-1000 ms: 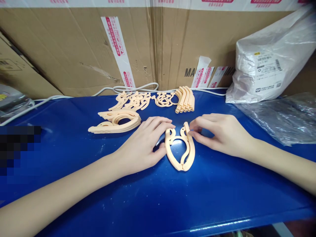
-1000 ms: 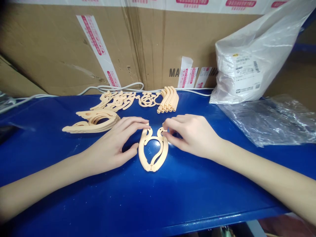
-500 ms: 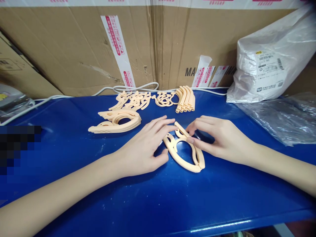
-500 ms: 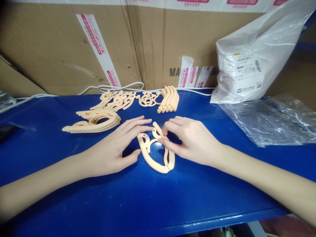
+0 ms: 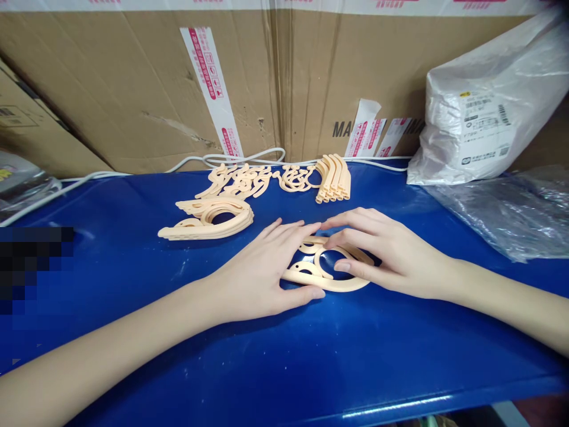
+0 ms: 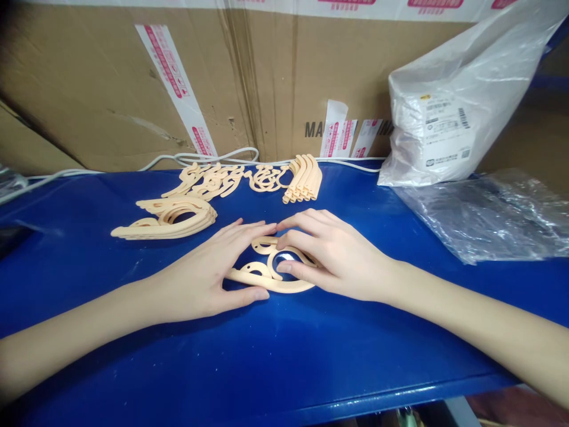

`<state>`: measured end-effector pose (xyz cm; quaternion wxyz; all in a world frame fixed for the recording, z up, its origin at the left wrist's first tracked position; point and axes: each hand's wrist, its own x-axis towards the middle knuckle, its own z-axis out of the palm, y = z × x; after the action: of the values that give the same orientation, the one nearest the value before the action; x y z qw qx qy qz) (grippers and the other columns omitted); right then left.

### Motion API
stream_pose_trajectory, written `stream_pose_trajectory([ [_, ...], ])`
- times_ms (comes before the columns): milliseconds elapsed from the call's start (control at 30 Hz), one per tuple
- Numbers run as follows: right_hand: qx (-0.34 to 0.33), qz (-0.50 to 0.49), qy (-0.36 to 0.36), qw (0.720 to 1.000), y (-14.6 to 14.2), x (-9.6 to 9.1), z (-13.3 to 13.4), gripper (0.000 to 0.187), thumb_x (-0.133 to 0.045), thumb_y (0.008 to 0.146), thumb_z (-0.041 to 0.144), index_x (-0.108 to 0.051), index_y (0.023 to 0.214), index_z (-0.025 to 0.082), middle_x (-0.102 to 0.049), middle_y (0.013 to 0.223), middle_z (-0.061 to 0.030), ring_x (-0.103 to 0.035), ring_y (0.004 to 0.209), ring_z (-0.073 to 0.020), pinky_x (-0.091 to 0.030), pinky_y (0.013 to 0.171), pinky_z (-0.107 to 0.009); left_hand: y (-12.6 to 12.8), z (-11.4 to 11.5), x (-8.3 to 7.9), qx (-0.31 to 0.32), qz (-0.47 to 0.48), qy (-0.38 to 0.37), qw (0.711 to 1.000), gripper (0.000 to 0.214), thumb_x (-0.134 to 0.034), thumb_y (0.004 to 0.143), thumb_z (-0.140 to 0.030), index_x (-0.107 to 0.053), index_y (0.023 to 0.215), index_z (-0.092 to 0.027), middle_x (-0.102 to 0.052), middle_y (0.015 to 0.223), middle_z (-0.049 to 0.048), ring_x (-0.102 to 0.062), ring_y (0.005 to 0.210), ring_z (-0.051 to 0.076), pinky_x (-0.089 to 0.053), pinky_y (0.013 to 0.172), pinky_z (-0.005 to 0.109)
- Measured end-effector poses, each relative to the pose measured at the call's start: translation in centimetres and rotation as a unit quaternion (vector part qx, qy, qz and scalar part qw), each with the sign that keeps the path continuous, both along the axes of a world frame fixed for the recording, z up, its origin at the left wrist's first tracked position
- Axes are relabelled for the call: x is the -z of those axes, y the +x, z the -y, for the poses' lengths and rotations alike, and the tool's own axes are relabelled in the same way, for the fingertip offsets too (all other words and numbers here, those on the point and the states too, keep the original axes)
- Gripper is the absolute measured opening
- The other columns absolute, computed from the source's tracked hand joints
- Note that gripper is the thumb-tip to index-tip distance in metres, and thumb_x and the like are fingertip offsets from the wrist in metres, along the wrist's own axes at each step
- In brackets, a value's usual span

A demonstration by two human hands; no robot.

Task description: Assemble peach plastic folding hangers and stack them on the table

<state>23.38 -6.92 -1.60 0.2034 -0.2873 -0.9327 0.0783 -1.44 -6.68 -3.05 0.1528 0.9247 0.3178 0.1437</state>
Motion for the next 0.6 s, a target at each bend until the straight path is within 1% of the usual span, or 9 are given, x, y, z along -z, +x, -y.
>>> stream_pose_trajectory([
  [100, 0.004, 0.004, 0.015, 1.000, 0.0, 0.0, -0.1, 0.024, -0.052, 0.097, 0.035, -0.063, 0.111, 0.019, -0.062, 0.121, -0.0088, -0.056, 0.107, -0.0194, -0.040, 0.092, -0.035, 0.0, -0.2, -0.1, 0.007, 0.002, -0.002, 1.000, 0.083, -0.062, 0.085, -0.059, -0.028, 0.147, -0.016, -0.043, 0.152, 0.0113, -0.039, 0.141, 0.026, -0.019, 0.122, 0.055],
  [200, 0.012, -0.003, 0.023, 1.000, 0.0, -0.1, -0.2, 0.023, -0.051, 0.098, 0.034, -0.062, 0.110, 0.018, -0.063, 0.119, -0.0088, -0.057, 0.105, -0.0191, -0.040, 0.092, -0.035, 0.1, -0.2, -0.3, 0.015, 0.010, -0.004, 1.000, 0.078, -0.064, 0.085, -0.057, -0.032, 0.144, -0.017, -0.050, 0.146, 0.0104, -0.047, 0.135, 0.024, -0.020, 0.122, 0.053],
  [233, 0.015, -0.005, 0.024, 1.000, -0.1, -0.1, -0.2, 0.023, -0.050, 0.098, 0.034, -0.062, 0.109, 0.017, -0.063, 0.118, -0.0090, -0.058, 0.105, -0.0193, -0.041, 0.092, -0.035, 0.2, -0.2, -0.4, 0.013, 0.014, -0.002, 1.000, 0.078, -0.066, 0.083, -0.056, -0.034, 0.142, -0.016, -0.053, 0.143, 0.0107, -0.049, 0.132, 0.025, -0.023, 0.121, 0.053],
  [300, 0.027, -0.011, 0.022, 0.999, -0.1, -0.2, -0.2, 0.024, -0.048, 0.099, 0.035, -0.062, 0.109, 0.017, -0.065, 0.116, -0.0095, -0.059, 0.106, -0.0205, -0.042, 0.091, -0.036, 0.2, 0.0, -0.5, 0.001, 0.025, 0.005, 1.000, 0.077, -0.070, 0.080, -0.053, -0.037, 0.140, -0.015, -0.055, 0.141, 0.0117, -0.052, 0.129, 0.027, -0.032, 0.116, 0.051],
  [400, 0.078, -0.037, 0.012, 0.996, 0.0, -0.2, -0.3, 0.027, -0.047, 0.099, 0.039, -0.061, 0.108, 0.017, -0.068, 0.110, -0.0082, -0.061, 0.103, -0.0220, -0.044, 0.088, -0.037, 0.2, 0.3, -0.7, -0.019, 0.044, 0.030, 0.998, 0.076, -0.072, 0.079, -0.046, -0.038, 0.139, -0.015, -0.055, 0.139, 0.0124, -0.053, 0.125, 0.027, -0.045, 0.106, 0.045],
  [467, 0.123, -0.067, -0.020, 0.990, 0.1, -0.4, -0.2, 0.028, -0.048, 0.098, 0.042, -0.062, 0.106, 0.019, -0.069, 0.106, -0.0062, -0.063, 0.098, -0.0213, -0.046, 0.085, -0.035, 0.1, 0.3, -0.9, -0.026, 0.063, 0.058, 0.996, 0.073, -0.072, 0.080, -0.041, -0.038, 0.139, -0.015, -0.057, 0.134, 0.0123, -0.055, 0.121, 0.026, -0.047, 0.102, 0.042],
  [533, 0.155, -0.092, -0.079, 0.980, 0.1, -0.6, -0.2, 0.029, -0.049, 0.097, 0.045, -0.062, 0.105, 0.021, -0.070, 0.102, -0.0039, -0.064, 0.091, -0.0198, -0.047, 0.079, -0.033, 0.0, 0.3, -1.0, -0.033, 0.090, 0.093, 0.991, 0.068, -0.072, 0.081, -0.038, -0.040, 0.136, -0.015, -0.059, 0.129, 0.0120, -0.057, 0.117, 0.025, -0.049, 0.099, 0.040],
  [600, 0.177, -0.112, -0.144, 0.967, 0.1, -0.9, -0.1, 0.029, -0.049, 0.097, 0.047, -0.063, 0.103, 0.022, -0.069, 0.092, -0.0019, -0.063, 0.081, -0.0179, -0.046, 0.071, -0.031, -0.1, 0.2, -1.1, -0.040, 0.116, 0.123, 0.985, 0.064, -0.071, 0.081, -0.038, -0.042, 0.133, -0.014, -0.059, 0.126, 0.0125, -0.058, 0.115, 0.024, -0.049, 0.099, 0.038],
])
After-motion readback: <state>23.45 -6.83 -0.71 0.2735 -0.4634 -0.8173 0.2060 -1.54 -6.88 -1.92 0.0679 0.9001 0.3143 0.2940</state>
